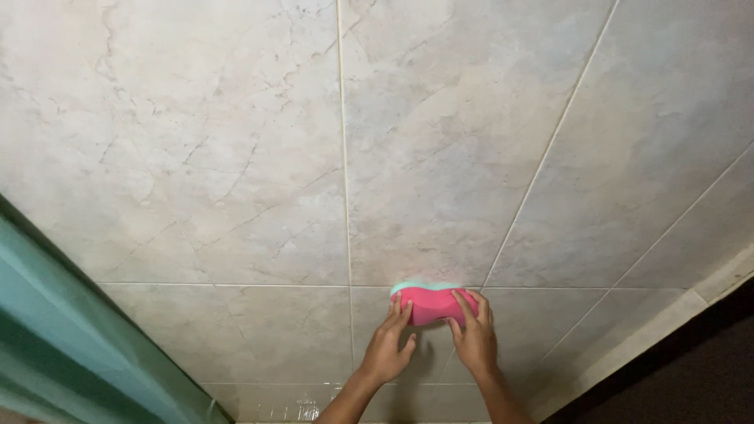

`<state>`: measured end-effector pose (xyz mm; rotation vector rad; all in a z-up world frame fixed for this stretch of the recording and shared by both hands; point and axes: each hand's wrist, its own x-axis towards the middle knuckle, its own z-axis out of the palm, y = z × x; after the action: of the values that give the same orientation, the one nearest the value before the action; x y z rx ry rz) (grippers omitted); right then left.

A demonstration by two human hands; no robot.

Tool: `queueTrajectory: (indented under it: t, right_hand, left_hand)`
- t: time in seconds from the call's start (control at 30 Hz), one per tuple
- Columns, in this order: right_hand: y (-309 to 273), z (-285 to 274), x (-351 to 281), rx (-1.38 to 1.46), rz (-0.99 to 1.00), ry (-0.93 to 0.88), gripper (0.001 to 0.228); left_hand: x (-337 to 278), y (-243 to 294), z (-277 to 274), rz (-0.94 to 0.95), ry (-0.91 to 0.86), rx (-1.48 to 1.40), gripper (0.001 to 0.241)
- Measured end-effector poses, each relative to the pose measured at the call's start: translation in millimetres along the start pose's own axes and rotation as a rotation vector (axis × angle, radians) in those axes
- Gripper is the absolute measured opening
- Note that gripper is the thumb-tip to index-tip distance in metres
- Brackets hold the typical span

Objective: The person scrubs the lower section of a tiled bathroom wall using a pink and blue sponge. They move the sponge back and forth along the grout lines and tile surfaces, working their way from the corner near a shower curtain towards the center of the wall.

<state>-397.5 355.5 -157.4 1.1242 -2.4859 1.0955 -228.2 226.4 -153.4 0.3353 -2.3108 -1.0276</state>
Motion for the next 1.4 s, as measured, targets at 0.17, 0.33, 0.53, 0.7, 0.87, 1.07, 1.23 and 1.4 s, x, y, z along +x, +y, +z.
queueTrajectory:
  t: [0.17, 0.33, 0.53, 0.7, 0.87, 1.07, 1.23, 1.4]
  right_hand:
    - [-2, -7, -2, 0.057, -0.089, 0.102, 0.065]
    - [-20, -4, -2, 0.069, -0.132, 0.143, 0.066]
    - [-63, 22, 0, 0.053, -0.176, 0.155, 0.064]
    - [-108, 51, -3, 0.066, -0.229, 0.173, 0.062]
    - [-157, 87, -10, 0.07, -0.245, 0.105, 0.061]
    - [-238, 136, -15, 0.112, -0.275, 0.026, 0.06]
    - [-313, 165, -9, 0.183, -0.313, 0.09, 0.061]
    - [-402, 167, 5, 0.285, -0.395, 0.225, 0.059]
  left_hand:
    - [3, -1, 7, 0.017, 0.015, -0.014, 0.074]
    - [-5, 0, -5, 0.078, 0.067, -0.013, 0.077]
    - [-17, -14, -42, 0.083, 0.205, -0.025, 0.075]
    - [-35, -27, -84, 0.053, 0.276, -0.01, 0.076]
    - [-54, -50, -125, -0.025, 0.354, 0.079, 0.078]
    - [-81, -86, -191, -0.158, 0.453, 0.126, 0.08]
    - [-88, -101, -272, -0.017, 0.548, 0.135, 0.075]
    - [-81, -103, -353, 0.094, 0.64, 0.136, 0.068]
